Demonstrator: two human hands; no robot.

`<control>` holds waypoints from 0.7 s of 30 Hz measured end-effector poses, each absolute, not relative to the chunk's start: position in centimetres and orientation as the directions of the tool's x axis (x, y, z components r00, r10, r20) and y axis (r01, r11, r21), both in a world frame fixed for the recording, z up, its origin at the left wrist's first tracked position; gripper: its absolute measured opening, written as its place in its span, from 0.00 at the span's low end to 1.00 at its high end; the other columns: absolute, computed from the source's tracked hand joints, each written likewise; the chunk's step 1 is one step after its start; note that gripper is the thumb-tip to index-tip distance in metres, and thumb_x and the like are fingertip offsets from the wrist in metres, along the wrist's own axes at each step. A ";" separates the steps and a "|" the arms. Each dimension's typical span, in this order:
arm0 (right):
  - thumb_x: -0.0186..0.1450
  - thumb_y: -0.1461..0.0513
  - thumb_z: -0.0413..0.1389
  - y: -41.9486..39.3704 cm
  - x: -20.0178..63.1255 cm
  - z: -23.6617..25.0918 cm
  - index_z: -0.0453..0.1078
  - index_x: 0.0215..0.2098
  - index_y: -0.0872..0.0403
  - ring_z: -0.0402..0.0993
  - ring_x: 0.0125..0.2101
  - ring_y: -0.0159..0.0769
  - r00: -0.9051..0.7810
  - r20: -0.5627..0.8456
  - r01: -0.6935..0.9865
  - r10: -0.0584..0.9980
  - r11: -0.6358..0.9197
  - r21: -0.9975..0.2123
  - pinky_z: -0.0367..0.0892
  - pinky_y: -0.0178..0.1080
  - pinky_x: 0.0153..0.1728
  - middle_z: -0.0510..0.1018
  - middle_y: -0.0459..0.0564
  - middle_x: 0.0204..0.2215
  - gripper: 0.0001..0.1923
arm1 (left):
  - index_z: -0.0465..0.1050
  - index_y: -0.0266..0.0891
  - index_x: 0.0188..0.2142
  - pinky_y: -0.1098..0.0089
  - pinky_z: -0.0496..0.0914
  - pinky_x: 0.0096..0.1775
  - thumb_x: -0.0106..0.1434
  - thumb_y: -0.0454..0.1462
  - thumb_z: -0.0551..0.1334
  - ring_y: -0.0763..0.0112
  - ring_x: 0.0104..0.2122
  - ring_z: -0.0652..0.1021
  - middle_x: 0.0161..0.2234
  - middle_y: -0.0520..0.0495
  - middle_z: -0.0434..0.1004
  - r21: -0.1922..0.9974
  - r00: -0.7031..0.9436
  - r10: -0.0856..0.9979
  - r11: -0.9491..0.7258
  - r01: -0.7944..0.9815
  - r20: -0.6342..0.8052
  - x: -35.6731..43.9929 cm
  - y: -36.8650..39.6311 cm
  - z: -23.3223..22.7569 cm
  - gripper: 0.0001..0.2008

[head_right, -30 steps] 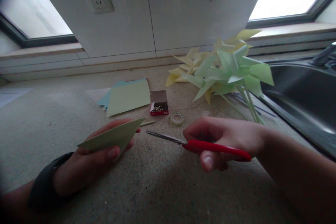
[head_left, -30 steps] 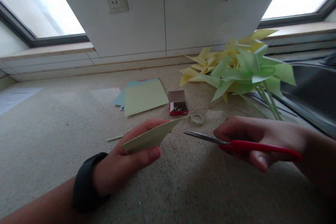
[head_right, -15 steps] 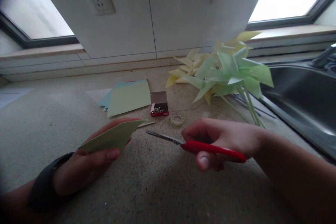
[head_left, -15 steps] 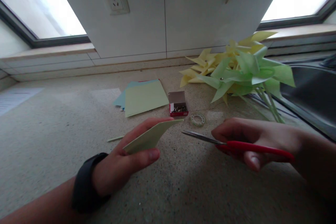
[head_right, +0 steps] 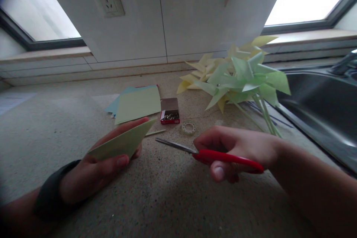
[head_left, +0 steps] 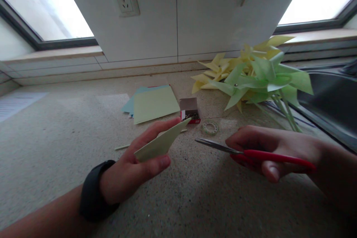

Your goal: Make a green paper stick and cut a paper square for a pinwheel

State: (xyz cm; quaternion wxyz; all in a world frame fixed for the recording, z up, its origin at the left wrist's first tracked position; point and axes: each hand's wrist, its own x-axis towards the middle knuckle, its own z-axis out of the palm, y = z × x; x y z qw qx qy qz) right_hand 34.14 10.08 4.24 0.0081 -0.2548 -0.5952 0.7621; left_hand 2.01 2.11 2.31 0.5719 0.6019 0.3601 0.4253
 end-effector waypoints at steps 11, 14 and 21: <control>0.55 0.50 0.71 10.0 34.3 3.9 0.67 0.31 0.56 0.68 0.23 0.24 -0.889 -0.299 0.192 0.346 -0.310 -0.931 0.65 0.24 0.21 0.69 0.41 0.24 0.23 | 0.72 0.52 0.60 0.67 0.71 0.45 0.61 0.35 0.71 0.63 0.42 0.77 0.41 0.48 0.80 0.976 0.347 0.933 -0.017 -0.216 0.093 2.8 2.2 2.1 0.28; 0.56 0.49 0.70 9.7 34.4 3.6 0.68 0.32 0.56 0.68 0.23 0.23 -0.891 -0.278 0.163 0.360 -0.318 -0.934 0.64 0.23 0.22 0.68 0.41 0.24 0.22 | 0.73 0.50 0.58 0.71 0.70 0.37 0.60 0.35 0.72 0.68 0.35 0.76 0.37 0.49 0.79 0.969 0.385 0.917 -0.004 -0.249 0.102 2.9 2.2 2.3 0.27; 0.53 0.44 0.70 9.7 34.2 4.5 0.69 0.33 0.57 0.65 0.20 0.22 -0.909 -0.302 0.193 0.286 -0.352 -0.916 0.62 0.24 0.20 0.69 0.40 0.22 0.28 | 0.74 0.51 0.52 0.75 0.68 0.36 0.57 0.35 0.75 0.72 0.35 0.75 0.40 0.51 0.77 0.958 0.452 0.888 0.054 -0.282 0.083 2.6 2.1 2.0 0.24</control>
